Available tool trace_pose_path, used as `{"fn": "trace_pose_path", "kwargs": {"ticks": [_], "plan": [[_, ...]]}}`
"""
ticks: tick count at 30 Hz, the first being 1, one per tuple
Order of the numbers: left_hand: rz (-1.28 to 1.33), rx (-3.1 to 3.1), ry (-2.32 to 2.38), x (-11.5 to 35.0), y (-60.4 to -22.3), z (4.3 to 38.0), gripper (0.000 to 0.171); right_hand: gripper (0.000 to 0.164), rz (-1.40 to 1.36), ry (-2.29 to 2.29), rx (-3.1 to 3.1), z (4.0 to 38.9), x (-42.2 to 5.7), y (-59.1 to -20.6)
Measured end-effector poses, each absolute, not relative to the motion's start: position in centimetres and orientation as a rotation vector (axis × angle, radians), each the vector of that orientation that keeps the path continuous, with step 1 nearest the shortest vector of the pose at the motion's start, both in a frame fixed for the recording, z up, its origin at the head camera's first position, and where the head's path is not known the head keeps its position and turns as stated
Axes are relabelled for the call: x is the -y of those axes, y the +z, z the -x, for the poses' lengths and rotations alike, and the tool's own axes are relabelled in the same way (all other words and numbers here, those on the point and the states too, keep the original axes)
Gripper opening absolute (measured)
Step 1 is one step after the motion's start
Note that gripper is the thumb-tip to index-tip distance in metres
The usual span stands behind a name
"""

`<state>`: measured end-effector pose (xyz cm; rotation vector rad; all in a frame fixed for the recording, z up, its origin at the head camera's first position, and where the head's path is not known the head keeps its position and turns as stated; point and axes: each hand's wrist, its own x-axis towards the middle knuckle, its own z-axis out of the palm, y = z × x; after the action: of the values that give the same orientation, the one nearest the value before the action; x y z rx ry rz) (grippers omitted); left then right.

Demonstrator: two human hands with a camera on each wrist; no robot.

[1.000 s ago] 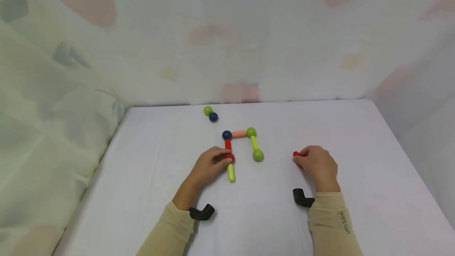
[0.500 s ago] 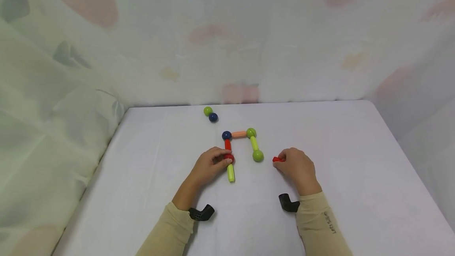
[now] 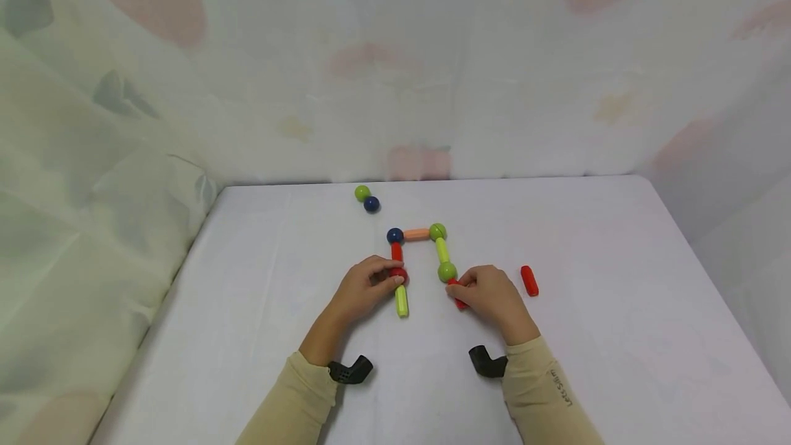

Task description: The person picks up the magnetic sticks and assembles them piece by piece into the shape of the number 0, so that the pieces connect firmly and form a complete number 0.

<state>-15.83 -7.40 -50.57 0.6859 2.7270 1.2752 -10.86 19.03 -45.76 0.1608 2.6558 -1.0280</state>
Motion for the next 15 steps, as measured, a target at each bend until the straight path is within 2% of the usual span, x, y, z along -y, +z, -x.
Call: {"fn": "trace_pose_path", "kwargs": {"ticks": [8, 15], "plan": [[-0.691, -2.736, 1.27, 7.3, -50.6, 15.8, 0.032, 0.04, -0.164, -1.05, -2.661, 10.9, -18.0, -46.5], [-0.681, -2.732, 1.282, 7.3, -50.6, 15.7, 0.031, 0.034, -0.166, -1.053, -2.715, 10.8, -17.2, -46.7]]}}
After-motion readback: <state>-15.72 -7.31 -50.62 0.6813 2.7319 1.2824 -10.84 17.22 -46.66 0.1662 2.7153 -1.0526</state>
